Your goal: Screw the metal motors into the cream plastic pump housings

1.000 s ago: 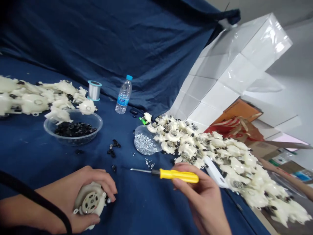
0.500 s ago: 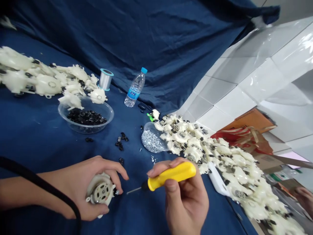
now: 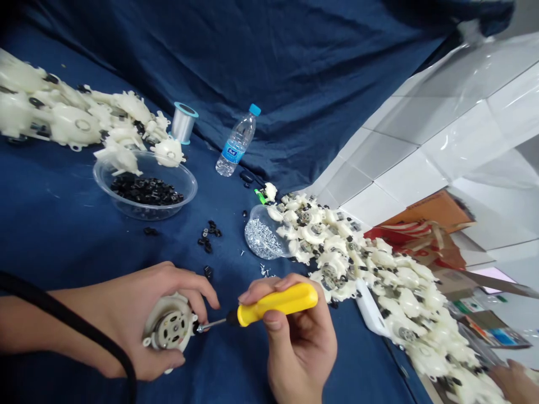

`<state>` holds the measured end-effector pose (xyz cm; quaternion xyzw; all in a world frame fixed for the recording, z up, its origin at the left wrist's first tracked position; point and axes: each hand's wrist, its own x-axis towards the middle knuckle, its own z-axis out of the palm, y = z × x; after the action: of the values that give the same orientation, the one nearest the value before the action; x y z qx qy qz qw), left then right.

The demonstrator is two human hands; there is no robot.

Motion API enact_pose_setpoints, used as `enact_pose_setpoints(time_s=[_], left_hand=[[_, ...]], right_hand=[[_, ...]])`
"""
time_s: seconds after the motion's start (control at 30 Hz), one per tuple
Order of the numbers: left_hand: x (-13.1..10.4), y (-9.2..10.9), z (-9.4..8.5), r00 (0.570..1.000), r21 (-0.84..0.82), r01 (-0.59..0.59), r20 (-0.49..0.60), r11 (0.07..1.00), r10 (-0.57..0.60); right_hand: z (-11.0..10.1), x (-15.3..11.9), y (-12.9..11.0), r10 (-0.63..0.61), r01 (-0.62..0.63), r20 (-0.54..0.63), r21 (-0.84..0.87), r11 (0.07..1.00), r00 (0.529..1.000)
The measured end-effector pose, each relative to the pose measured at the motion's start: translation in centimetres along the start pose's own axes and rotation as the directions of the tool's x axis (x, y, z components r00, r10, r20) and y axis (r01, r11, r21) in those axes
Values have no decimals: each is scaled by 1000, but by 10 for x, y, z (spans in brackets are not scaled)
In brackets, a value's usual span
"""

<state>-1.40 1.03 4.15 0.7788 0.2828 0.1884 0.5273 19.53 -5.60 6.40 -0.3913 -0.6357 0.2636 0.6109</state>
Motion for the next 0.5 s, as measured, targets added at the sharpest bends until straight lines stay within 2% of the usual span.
enact_pose_setpoints(time_s=[0.17, 0.3, 0.43, 0.5], left_hand=[[0, 0, 0, 1000, 8, 10, -7, 1000, -10], [-1, 3, 0, 999, 7, 35, -8, 999, -35], [-2, 3, 1, 998, -2, 49, -37, 999, -49], [-2, 2, 2, 998, -9, 46, -39, 999, -47]], right_hand=[[-2, 2, -7, 29, -27, 30, -54, 998, 999], [-10, 11, -28, 53, -16, 131, -263, 965, 990], [-24, 27, -55, 125, 61, 281, -571, 818, 952], [-27, 37, -65, 186, 171, 427, -669, 724, 885]])
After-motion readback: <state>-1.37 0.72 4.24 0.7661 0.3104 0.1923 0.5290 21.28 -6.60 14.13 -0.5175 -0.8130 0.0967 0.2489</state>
